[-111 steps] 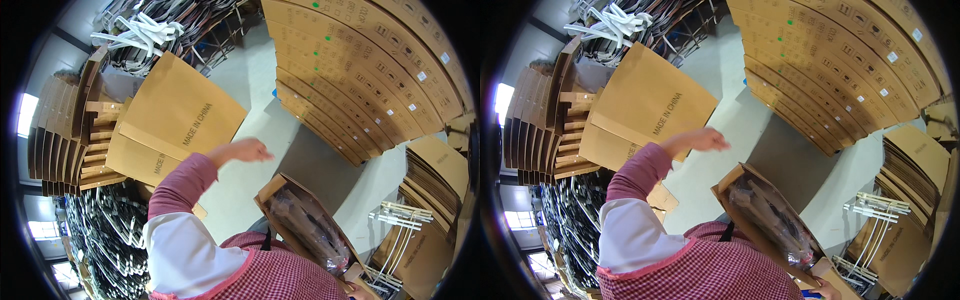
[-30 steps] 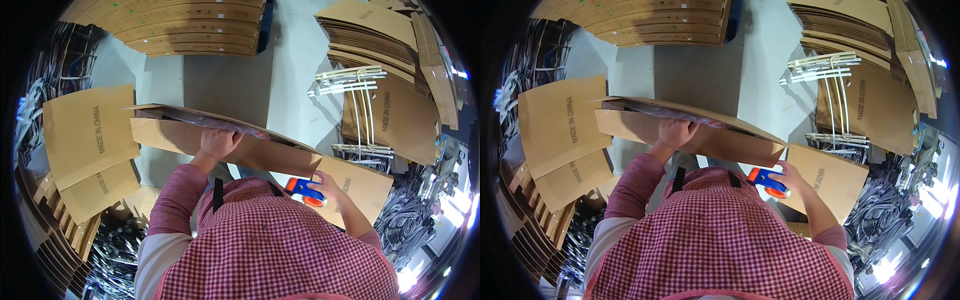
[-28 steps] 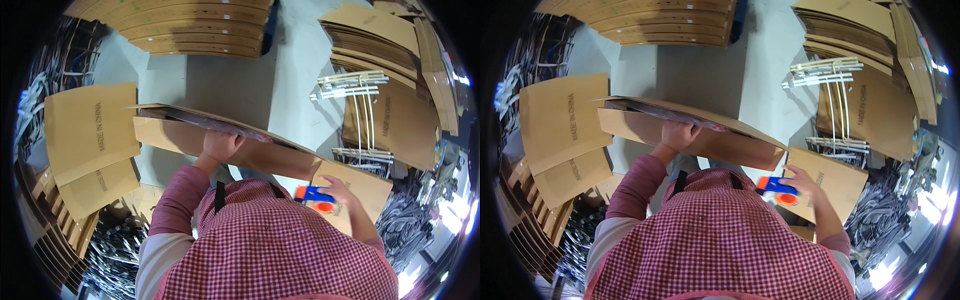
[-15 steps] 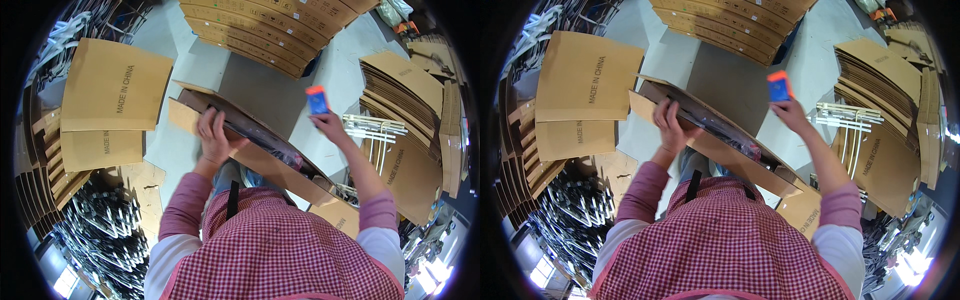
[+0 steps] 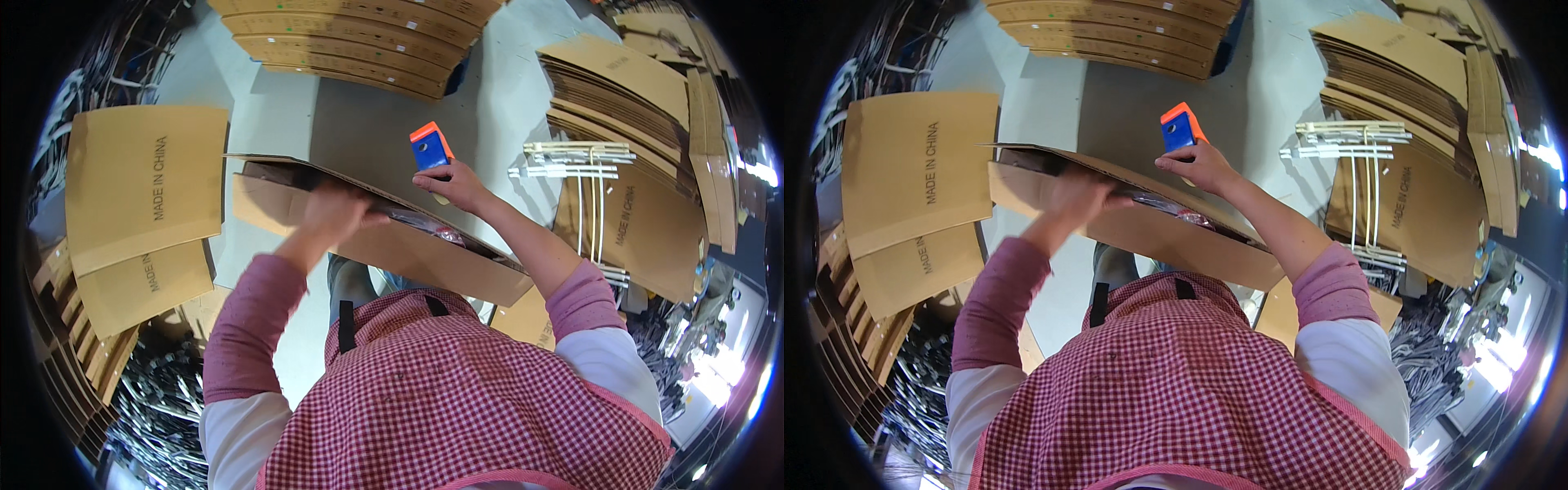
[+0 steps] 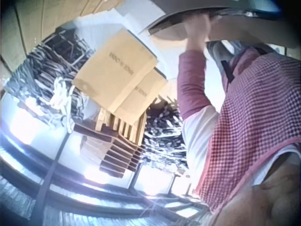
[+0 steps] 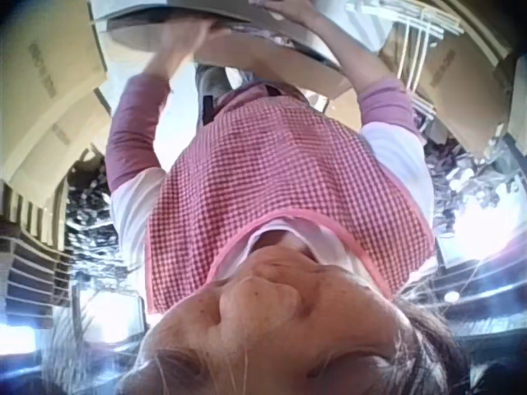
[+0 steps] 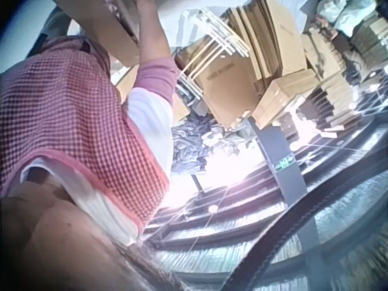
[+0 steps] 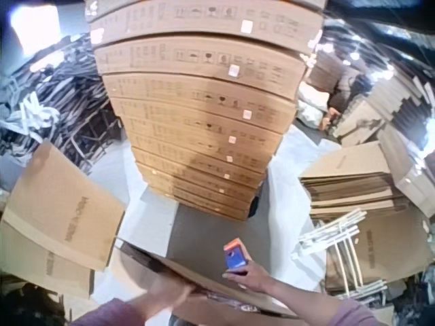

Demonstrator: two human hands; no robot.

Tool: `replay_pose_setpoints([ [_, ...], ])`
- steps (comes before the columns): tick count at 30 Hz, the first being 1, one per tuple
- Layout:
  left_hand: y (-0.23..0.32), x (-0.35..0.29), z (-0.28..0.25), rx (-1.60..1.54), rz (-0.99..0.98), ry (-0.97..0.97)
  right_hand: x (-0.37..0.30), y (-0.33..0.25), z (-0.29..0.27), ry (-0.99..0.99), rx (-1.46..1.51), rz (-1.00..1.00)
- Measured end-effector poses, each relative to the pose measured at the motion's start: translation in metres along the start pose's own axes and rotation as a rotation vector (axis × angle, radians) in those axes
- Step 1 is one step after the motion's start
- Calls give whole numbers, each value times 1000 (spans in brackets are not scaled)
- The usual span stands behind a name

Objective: The person places plastic-wrapped items into cardboard boxes, folds the flaps, and seals each box with a handheld tape dispenser. The person repeats this process for multiple boxes in a warehouse setting.

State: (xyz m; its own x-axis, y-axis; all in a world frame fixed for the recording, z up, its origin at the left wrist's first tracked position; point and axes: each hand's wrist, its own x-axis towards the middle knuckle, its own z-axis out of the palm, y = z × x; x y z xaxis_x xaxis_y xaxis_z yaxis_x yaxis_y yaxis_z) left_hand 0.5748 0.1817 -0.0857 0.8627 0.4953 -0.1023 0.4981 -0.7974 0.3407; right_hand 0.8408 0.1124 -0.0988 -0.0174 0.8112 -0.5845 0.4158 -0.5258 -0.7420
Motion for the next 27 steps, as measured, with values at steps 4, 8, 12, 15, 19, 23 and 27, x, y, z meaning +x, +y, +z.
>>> replay_pose_setpoints([
  [4, 59, 7, 30, -275, 308, 168, -5, 21, 7, 65, 26, 2],
  [8, 84, 25, 50, -188, 77, 26, -11, 26, 16, 89, 82, 61],
  [12, 88, 30, 63, -84, 5, 220, -15, 20, 17, 152, 9, 19],
  [15, 84, 23, 74, -78, 118, 291, -13, 15, 19, 236, -160, -2],
  [19, 85, 15, 89, -194, 315, 326, -6, 11, 25, 321, -300, -13],
  [23, 87, 5, 81, -291, 195, 295, 21, 0, 33, 125, -274, 5],
  [27, 41, -55, 39, -95, 208, 344, 73, -31, 62, 160, -277, -198],
])
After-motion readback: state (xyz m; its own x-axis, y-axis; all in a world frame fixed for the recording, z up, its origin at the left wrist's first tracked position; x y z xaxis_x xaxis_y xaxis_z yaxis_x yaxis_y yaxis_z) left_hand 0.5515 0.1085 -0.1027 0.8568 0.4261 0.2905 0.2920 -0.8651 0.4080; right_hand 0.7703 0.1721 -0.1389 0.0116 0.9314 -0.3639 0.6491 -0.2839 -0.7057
